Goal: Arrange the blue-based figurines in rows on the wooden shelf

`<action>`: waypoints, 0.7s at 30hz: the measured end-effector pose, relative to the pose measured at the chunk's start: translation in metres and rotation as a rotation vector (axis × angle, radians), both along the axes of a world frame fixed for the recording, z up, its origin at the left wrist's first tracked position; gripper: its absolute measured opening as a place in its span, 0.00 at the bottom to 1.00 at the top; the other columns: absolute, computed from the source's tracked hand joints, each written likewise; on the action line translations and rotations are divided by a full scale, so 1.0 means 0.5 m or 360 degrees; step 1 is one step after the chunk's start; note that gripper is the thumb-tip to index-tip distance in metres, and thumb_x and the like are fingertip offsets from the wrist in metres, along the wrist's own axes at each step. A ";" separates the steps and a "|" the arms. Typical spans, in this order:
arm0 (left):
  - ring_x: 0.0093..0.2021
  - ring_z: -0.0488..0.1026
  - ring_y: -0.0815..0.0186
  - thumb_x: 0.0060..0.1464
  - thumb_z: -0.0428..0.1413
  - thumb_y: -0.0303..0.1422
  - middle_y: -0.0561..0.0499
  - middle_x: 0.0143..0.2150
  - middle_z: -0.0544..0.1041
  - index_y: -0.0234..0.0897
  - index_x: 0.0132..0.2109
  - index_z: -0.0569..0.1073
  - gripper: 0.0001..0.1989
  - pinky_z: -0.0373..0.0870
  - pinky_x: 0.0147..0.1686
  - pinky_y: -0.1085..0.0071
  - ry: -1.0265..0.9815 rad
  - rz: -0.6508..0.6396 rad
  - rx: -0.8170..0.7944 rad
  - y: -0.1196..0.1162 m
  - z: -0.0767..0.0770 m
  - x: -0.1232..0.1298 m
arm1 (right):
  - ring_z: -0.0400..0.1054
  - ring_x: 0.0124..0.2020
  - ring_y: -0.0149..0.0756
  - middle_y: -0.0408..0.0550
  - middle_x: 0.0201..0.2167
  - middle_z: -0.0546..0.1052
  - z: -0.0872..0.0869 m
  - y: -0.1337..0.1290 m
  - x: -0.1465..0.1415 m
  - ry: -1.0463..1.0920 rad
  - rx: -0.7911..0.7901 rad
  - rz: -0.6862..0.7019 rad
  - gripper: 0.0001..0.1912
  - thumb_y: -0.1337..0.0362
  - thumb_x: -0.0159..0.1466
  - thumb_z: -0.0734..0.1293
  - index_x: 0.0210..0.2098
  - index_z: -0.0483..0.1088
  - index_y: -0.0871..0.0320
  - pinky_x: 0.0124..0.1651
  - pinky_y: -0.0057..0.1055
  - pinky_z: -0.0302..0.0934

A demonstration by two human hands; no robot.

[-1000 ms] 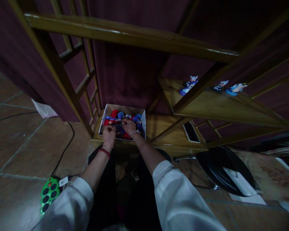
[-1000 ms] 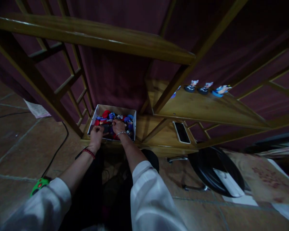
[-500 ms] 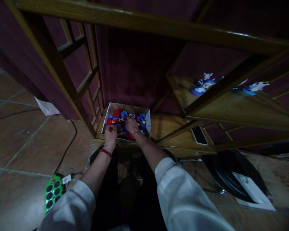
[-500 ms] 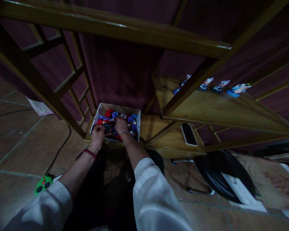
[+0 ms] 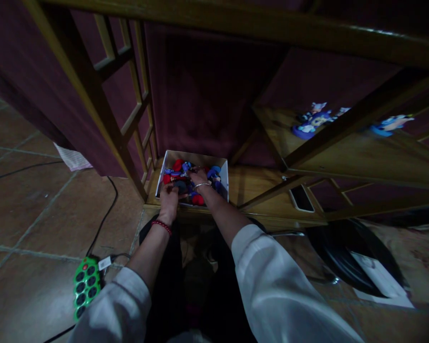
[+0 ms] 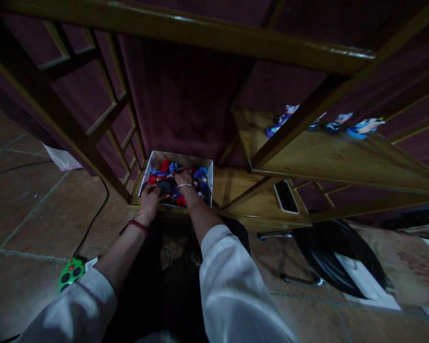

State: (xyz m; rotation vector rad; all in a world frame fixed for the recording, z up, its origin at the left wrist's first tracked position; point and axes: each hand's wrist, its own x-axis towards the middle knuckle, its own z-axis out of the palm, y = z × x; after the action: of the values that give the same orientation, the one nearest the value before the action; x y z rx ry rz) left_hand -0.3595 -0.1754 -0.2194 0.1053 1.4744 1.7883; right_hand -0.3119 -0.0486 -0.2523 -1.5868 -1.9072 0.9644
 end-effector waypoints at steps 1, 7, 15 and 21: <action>0.27 0.73 0.68 0.45 0.49 0.22 0.49 0.34 0.70 0.34 0.34 0.63 0.06 0.74 0.25 0.70 -0.0004 -0.0005 -0.0001 0.000 0.001 -0.001 | 0.70 0.35 0.33 0.48 0.34 0.76 -0.001 -0.002 -0.001 0.0066 -0.0018 -0.0024 0.17 0.61 0.55 0.63 0.44 0.68 0.59 0.36 0.26 0.63; 0.27 0.72 0.70 0.44 0.49 0.22 0.50 0.32 0.70 0.33 0.33 0.65 0.06 0.73 0.23 0.73 0.0058 0.0001 -0.0035 0.002 -0.001 0.004 | 0.70 0.28 0.33 0.48 0.28 0.77 0.012 -0.016 -0.017 0.0169 -0.0384 -0.0079 0.14 0.62 0.55 0.63 0.39 0.71 0.60 0.31 0.27 0.64; 0.22 0.70 0.72 0.44 0.49 0.21 0.53 0.30 0.70 0.34 0.33 0.65 0.08 0.72 0.23 0.72 0.0117 -0.0016 -0.0128 0.004 -0.001 0.008 | 0.70 0.40 0.34 0.47 0.37 0.76 0.036 -0.016 -0.015 -0.0270 -0.0161 0.0157 0.16 0.59 0.49 0.69 0.37 0.72 0.57 0.43 0.27 0.61; 0.24 0.73 0.68 0.45 0.49 0.22 0.52 0.30 0.70 0.34 0.33 0.65 0.06 0.72 0.25 0.68 0.0079 -0.0061 -0.0104 0.000 0.005 0.006 | 0.70 0.40 0.34 0.48 0.37 0.76 0.046 -0.010 0.006 -0.0288 -0.0093 0.0160 0.11 0.62 0.54 0.65 0.36 0.73 0.58 0.42 0.25 0.61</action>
State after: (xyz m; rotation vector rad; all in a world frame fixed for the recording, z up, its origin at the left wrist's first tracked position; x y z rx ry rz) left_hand -0.3564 -0.1753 -0.2169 0.1453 1.5542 1.7164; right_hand -0.3089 -0.0536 -0.2294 -1.6758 -2.1164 0.9538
